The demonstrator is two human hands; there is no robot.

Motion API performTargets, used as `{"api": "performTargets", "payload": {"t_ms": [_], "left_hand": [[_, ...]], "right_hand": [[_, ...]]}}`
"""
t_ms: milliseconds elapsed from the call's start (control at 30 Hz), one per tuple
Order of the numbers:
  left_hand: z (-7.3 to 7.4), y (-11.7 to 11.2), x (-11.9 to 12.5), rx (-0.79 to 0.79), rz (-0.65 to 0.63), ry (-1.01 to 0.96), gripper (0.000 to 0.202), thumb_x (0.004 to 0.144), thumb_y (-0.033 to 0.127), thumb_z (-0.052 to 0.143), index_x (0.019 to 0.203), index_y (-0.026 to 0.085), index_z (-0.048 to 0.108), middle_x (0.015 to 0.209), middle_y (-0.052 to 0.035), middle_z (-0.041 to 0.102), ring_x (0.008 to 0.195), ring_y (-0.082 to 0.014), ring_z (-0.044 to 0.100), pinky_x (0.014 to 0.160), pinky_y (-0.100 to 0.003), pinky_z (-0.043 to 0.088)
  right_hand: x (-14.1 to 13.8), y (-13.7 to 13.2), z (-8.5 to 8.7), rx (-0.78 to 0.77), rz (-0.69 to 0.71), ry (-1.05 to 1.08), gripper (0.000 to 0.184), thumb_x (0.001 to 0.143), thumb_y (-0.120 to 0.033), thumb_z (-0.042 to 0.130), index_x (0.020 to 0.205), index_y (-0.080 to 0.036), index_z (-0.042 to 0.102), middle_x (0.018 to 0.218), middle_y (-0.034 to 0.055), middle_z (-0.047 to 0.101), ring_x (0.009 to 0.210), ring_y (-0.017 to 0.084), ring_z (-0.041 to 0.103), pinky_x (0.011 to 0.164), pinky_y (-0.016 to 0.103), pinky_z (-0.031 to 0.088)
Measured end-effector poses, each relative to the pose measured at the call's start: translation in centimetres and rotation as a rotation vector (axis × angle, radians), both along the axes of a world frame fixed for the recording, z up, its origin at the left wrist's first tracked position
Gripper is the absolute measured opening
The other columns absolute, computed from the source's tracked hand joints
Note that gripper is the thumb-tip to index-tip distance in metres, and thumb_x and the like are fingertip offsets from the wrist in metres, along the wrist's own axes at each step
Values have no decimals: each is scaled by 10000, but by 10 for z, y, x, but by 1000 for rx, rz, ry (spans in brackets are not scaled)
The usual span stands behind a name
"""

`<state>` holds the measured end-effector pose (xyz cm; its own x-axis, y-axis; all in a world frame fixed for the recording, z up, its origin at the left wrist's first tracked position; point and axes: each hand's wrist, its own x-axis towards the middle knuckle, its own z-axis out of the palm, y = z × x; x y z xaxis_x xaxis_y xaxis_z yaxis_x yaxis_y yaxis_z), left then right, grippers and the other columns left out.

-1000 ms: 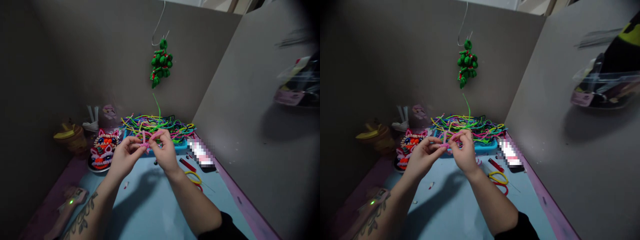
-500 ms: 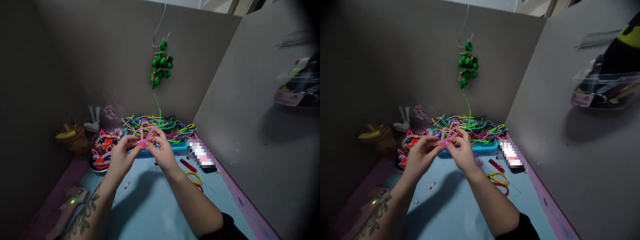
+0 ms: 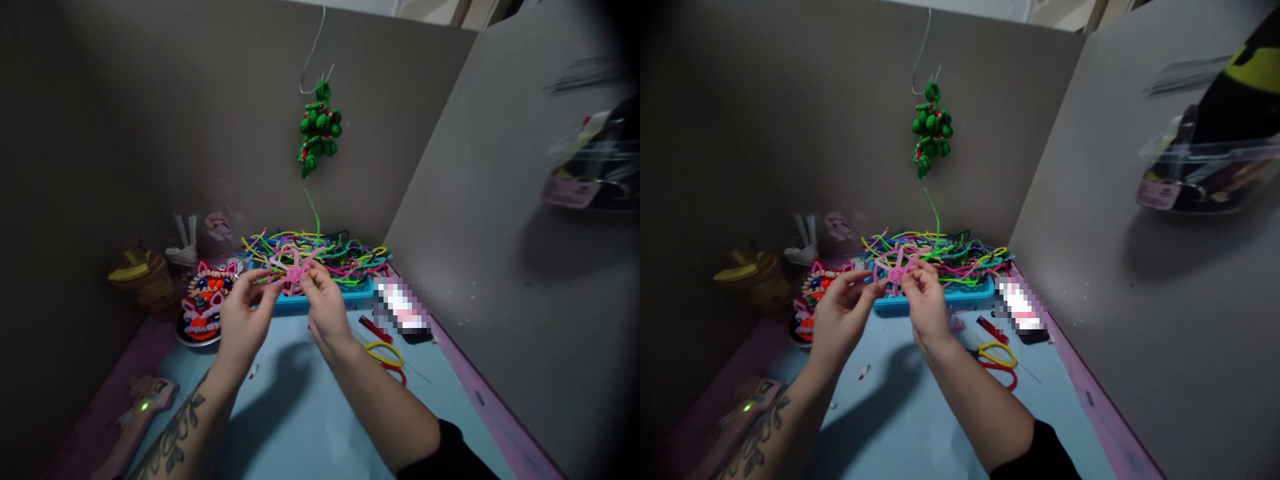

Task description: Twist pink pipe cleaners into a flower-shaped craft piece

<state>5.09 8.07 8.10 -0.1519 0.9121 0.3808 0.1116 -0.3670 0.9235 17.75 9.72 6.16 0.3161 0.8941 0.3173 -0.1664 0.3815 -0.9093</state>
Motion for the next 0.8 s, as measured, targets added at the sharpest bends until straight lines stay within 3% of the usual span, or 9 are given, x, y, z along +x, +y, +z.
{"api": "performTargets", "payload": {"t_ms": [100, 300, 467, 567, 800], "left_hand": [[1, -2, 7, -66, -80, -162, 542, 712, 346, 808, 1197, 184, 626, 837, -36, 745, 819, -184, 720, 754, -268, 542], [7, 2, 4, -121, -78, -422, 572, 612, 313, 886, 1116, 163, 661, 745, -6, 741, 708, -125, 700, 714, -218, 535], [8, 6, 0, -140, -81, -453, 563, 598, 311, 899, 1076, 163, 641, 706, 3, 732, 654, -113, 684, 667, -210, 525], [8, 6, 0, -159, -106, -426, 547, 591, 330, 898, 1045, 162, 644, 681, 7, 719, 623, -113, 666, 647, -217, 522], [7, 4, 3, -168, -185, -348, 475, 625, 322, 871, 1029, 166, 674, 712, 2, 709, 673, -124, 659, 680, -232, 519]], "right_hand": [[-5, -2, -2, -12, 21, -15, 228, 798, -413, 674, 733, -195, 680, 1147, 99, 576, 1158, 245, 540, 1026, 396, 409], [-2, -8, 1, 30, 7, -238, 145, 762, -345, 724, 705, -212, 718, 999, 76, 578, 1132, 259, 533, 992, 402, 427], [6, -8, 5, 94, -71, -233, 120, 819, -339, 691, 824, -219, 687, 971, 44, 575, 941, 207, 586, 868, 371, 487], [9, -6, 6, 106, -74, -244, 161, 827, -373, 694, 890, -225, 709, 1031, 53, 569, 1010, 215, 583, 918, 384, 480], [9, -2, 2, 81, 2, -135, 188, 788, -395, 734, 793, -208, 716, 1121, 71, 554, 1102, 221, 570, 982, 382, 464]]}}
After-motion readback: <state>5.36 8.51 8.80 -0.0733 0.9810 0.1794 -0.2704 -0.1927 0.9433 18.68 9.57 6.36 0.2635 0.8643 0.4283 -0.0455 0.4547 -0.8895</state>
